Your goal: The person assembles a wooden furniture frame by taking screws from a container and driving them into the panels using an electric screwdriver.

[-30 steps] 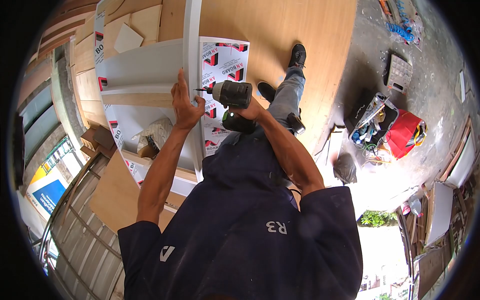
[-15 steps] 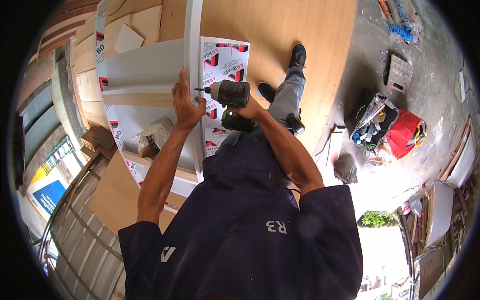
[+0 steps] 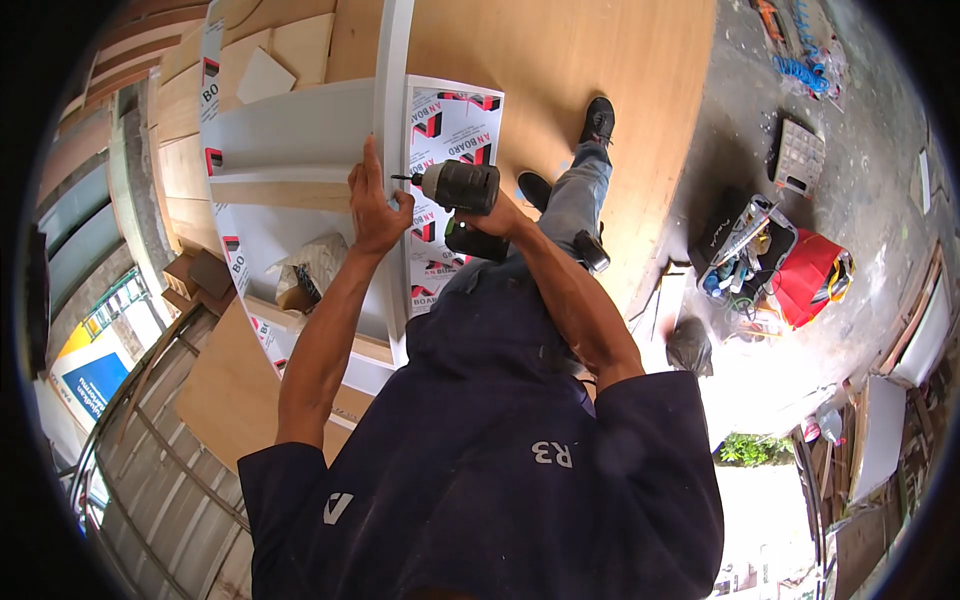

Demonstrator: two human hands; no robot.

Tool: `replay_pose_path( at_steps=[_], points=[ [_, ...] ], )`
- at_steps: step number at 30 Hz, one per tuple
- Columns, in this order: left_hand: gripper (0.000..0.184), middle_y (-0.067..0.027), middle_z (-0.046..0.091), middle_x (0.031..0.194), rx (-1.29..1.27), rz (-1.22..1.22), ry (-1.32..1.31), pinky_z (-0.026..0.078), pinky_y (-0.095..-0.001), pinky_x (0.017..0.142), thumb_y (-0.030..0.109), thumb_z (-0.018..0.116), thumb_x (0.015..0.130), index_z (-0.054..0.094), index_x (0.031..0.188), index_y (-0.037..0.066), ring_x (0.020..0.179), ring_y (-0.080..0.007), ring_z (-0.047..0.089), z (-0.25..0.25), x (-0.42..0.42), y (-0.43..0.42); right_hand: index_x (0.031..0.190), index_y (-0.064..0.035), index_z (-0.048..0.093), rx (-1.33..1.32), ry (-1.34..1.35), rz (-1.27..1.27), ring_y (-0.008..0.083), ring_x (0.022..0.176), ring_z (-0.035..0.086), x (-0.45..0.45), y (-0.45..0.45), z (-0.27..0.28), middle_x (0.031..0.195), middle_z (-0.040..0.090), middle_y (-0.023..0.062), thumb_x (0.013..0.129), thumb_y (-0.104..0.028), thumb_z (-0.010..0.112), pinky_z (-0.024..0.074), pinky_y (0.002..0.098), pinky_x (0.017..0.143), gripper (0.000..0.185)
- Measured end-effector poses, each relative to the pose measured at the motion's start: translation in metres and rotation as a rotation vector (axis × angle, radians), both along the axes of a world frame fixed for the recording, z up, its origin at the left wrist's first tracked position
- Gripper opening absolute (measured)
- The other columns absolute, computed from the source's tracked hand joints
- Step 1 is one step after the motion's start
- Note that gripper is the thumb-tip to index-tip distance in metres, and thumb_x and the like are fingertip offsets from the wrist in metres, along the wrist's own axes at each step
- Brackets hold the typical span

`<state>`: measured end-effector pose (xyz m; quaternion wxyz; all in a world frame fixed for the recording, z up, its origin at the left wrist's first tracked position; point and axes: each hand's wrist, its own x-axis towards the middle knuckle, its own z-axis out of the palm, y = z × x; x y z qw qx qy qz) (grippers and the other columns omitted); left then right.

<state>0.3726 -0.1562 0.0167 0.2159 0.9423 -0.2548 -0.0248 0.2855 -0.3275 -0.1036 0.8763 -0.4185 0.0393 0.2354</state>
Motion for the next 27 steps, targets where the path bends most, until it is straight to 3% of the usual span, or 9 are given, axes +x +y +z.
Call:
replay_pose_path(
  at_steps=[9,12,15,17,18,22,24,27],
  points=[
    [0.088,-0.0260,0.046,0.128,0.002,-0.007,-0.036,0.035,-0.0432,0.099,0.000,0.053,0.062,0.020,0.143,-0.005,0.106,-0.0396,0.048,0.000,0.000,-0.001,0.092,-0.0039,0.060,-0.165,-0.048,-0.008,0.0106,0.055,0.054,0.008,-0.005,0.003,0.069,0.058,0.0020,0.066,0.003,0.066,0.0441,0.0282,0.051,0.027],
    [0.088,-0.0263,0.045,0.129,-0.013,-0.012,-0.025,0.035,-0.0435,0.100,0.000,0.054,0.062,0.020,0.143,-0.005,0.108,-0.0399,0.048,0.001,0.001,-0.002,0.093,-0.0039,0.061,-0.222,-0.201,-0.028,0.0130,0.061,0.058,0.014,-0.014,0.011,0.072,0.060,0.0029,0.065,0.000,0.067,0.0473,0.0300,0.056,0.029],
    [0.087,-0.0275,0.041,0.134,-0.035,-0.004,0.000,0.031,-0.0444,0.103,0.000,0.054,0.065,0.018,0.144,-0.005,0.109,-0.0416,0.047,0.003,0.001,-0.001,0.096,-0.0035,0.061,-0.287,-0.203,0.040,0.0152,0.071,0.060,0.018,-0.021,0.017,0.078,0.063,0.0047,0.065,0.000,0.068,0.0498,0.0315,0.063,0.032],
    [0.083,-0.0270,0.043,0.131,-0.040,-0.001,-0.003,0.031,-0.0445,0.103,0.000,0.054,0.068,0.019,0.144,-0.005,0.109,-0.0414,0.047,0.002,0.003,0.001,0.099,-0.0032,0.061,-0.355,-0.111,0.239,0.0162,0.078,0.060,0.019,-0.027,0.005,0.081,0.064,0.0066,0.064,-0.001,0.070,0.0501,0.0322,0.067,0.036],
    [0.080,-0.0265,0.046,0.128,-0.041,0.007,0.011,0.031,-0.0446,0.102,0.001,0.054,0.072,0.020,0.144,-0.004,0.109,-0.0411,0.047,0.001,0.004,0.003,0.099,-0.0030,0.061,-0.360,-0.150,0.118,0.0171,0.078,0.060,0.015,-0.028,0.007,0.082,0.064,0.0075,0.064,0.000,0.071,0.0504,0.0323,0.068,0.036],
    [0.070,-0.0246,0.051,0.120,-0.073,0.035,0.004,0.032,-0.0450,0.100,0.003,0.053,0.080,0.023,0.143,-0.004,0.107,-0.0388,0.048,-0.009,0.005,0.005,0.101,-0.0025,0.061,-0.418,-0.231,0.028,0.0186,0.079,0.061,-0.004,-0.058,0.013,0.083,0.064,0.0074,0.065,0.000,0.073,0.0506,0.0329,0.068,0.038],
    [0.063,-0.0233,0.054,0.114,-0.032,0.097,0.013,0.034,-0.0449,0.098,0.006,0.052,0.085,0.026,0.141,-0.004,0.106,-0.0367,0.050,-0.017,0.003,0.003,0.103,-0.0023,0.062,-0.488,-0.307,-0.127,0.0167,0.074,0.060,-0.020,-0.072,0.003,0.079,0.063,0.0055,0.068,-0.002,0.074,0.0503,0.0314,0.065,0.036],
    [0.059,-0.0243,0.053,0.119,-0.014,0.110,-0.024,0.037,-0.0445,0.096,0.010,0.053,0.088,0.030,0.140,-0.003,0.106,-0.0400,0.050,-0.015,0.002,0.000,0.104,-0.0031,0.063,-0.525,-0.284,-0.163,0.0100,0.062,0.057,-0.023,-0.091,0.022,0.073,0.061,0.0023,0.077,0.001,0.067,0.0459,0.0257,0.056,0.028]
  ],
)
